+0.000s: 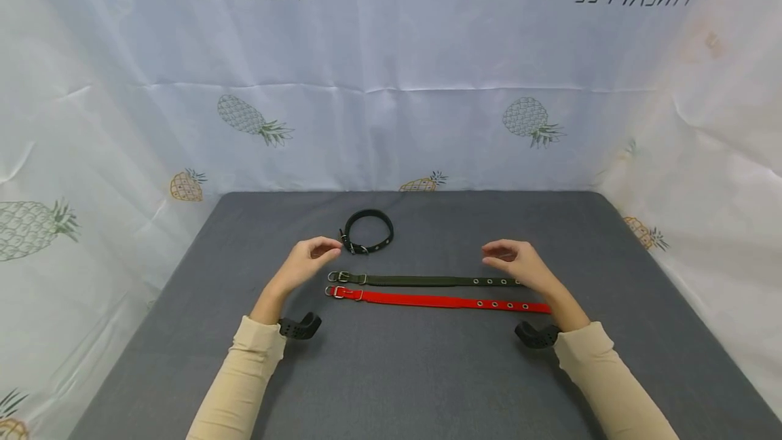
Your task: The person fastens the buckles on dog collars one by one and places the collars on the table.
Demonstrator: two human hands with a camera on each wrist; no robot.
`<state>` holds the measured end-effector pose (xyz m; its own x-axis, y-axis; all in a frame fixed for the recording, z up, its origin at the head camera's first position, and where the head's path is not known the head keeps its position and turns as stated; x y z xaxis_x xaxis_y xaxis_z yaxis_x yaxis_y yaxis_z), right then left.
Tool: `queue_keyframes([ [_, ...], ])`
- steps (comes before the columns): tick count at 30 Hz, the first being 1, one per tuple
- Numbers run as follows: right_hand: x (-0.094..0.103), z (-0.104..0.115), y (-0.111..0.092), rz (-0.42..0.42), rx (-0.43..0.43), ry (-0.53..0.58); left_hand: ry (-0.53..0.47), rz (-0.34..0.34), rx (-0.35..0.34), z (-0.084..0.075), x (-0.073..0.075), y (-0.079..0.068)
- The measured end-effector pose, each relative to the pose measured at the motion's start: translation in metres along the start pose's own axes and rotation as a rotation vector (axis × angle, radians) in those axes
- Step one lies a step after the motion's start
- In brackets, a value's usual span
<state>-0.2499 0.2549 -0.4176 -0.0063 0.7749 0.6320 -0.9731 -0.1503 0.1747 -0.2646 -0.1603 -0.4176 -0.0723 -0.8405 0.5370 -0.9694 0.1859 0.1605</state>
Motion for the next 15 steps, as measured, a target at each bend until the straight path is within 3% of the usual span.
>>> queue_keyframes([
  [8,0.019,-0.018,-0.013,-0.015,-0.029,-0.03,0.034,0.061,-0.015,0.008,0.0,-0.003],
  [15,0.031,-0.037,-0.022,-0.023,-0.081,-0.073,0.034,0.07,-0.003,0.018,-0.004,-0.004],
])
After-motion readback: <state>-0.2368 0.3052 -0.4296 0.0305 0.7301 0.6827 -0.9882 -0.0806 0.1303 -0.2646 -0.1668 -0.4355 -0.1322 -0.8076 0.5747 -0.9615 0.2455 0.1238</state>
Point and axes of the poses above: each hand's wrist, its own y-axis towards the middle knuckle, its own x-axis out of the back of the hand, z = x × y, the point moved 3 cm from there along y, towards the middle knuckle, and after that the axes turned 10 degrees about -z, right-handed, at the moved point
